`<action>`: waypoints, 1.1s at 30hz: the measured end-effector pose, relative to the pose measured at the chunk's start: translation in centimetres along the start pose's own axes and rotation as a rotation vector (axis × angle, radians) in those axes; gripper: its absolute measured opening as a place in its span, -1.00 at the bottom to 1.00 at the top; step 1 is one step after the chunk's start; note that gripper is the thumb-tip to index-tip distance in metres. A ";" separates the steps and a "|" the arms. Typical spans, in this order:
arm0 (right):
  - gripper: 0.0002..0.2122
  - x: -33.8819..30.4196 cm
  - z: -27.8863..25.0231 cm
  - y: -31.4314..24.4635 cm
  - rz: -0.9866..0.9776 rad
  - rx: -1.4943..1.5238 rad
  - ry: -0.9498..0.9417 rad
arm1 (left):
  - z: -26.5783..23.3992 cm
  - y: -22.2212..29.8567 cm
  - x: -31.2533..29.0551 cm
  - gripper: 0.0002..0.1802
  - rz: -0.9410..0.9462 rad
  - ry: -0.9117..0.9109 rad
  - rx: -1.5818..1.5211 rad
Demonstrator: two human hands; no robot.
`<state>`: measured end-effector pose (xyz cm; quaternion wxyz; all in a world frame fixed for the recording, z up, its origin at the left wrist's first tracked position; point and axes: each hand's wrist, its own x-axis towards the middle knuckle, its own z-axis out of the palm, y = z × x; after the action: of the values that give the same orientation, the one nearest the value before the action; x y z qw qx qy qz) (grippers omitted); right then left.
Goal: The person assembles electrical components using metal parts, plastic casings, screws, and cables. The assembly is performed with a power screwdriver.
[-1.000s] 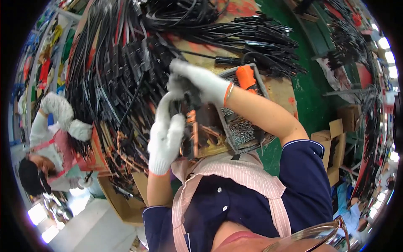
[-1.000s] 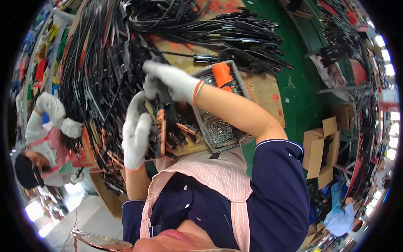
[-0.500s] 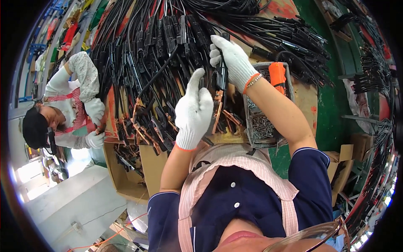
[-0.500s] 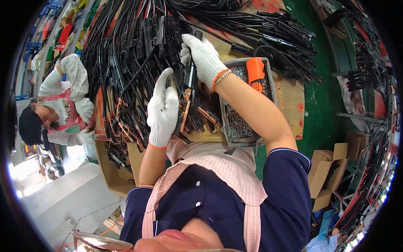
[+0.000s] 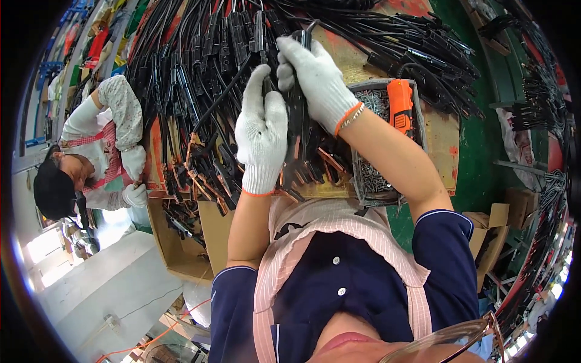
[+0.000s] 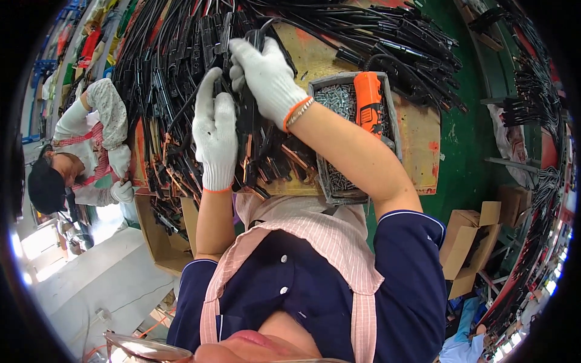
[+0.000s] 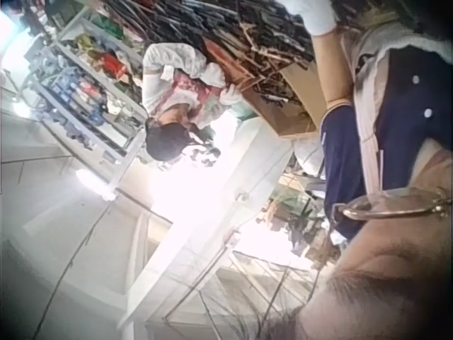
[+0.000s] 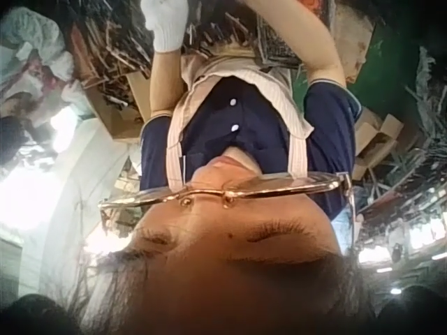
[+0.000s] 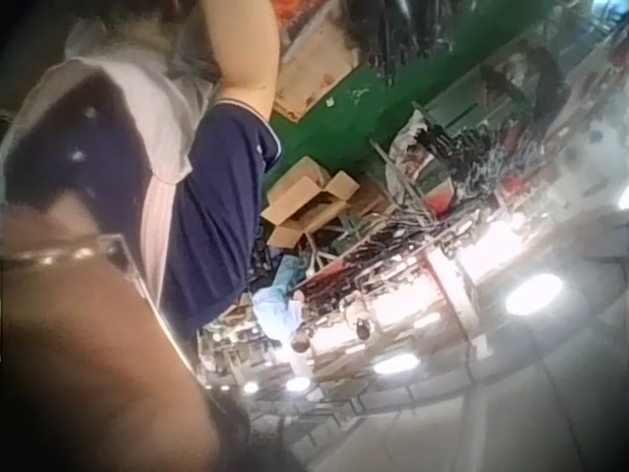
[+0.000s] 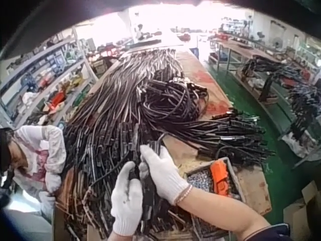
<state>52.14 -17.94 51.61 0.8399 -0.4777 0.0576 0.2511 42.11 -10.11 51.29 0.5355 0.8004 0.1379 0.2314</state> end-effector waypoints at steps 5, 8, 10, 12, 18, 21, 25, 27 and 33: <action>-0.71 0.8 0.4 0.3 0.014 0.081 0.017 | 0.3 0.9 0.6 -0.56 0.058 -0.002 -0.020; -0.71 0.3 0.0 -0.2 0.007 0.082 -0.006 | 0.6 0.4 0.5 -0.56 0.042 0.030 -0.062; -0.74 0.4 0.0 -0.6 0.005 0.029 -0.029 | 0.7 0.8 -0.1 -0.59 0.144 0.019 -0.001; -0.76 0.6 -0.1 -0.6 -0.011 -0.022 -0.073 | 1.2 0.4 -0.4 -0.66 0.246 0.016 -0.031; -0.74 -0.9 0.3 -0.7 -0.056 0.002 0.013 | 2.9 -1.0 -2.8 -0.55 -0.034 0.071 -0.310; -0.68 -1.5 0.0 -0.9 -0.078 -0.083 0.171 | 1.8 1.7 -3.8 -0.38 -0.431 -0.353 -0.551; -0.16 -3.4 -3.0 -1.6 -0.165 -0.763 0.001 | 2.2 2.6 -4.8 -0.35 -0.624 -0.460 -0.517; -0.17 -5.4 -5.7 -2.3 -0.376 -0.988 -0.087 | 2.5 2.2 -5.8 -0.50 -0.750 -0.585 -1.000; -0.48 -12.6 -16.8 -2.8 -0.825 -1.699 0.353 | 7.0 2.4 -8.9 -0.56 -0.993 -0.486 -1.167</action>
<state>44.91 -37.72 48.99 0.2146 -0.9405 -0.1908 -0.1818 38.05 -20.82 49.28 0.9230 0.2644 0.2141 -0.1799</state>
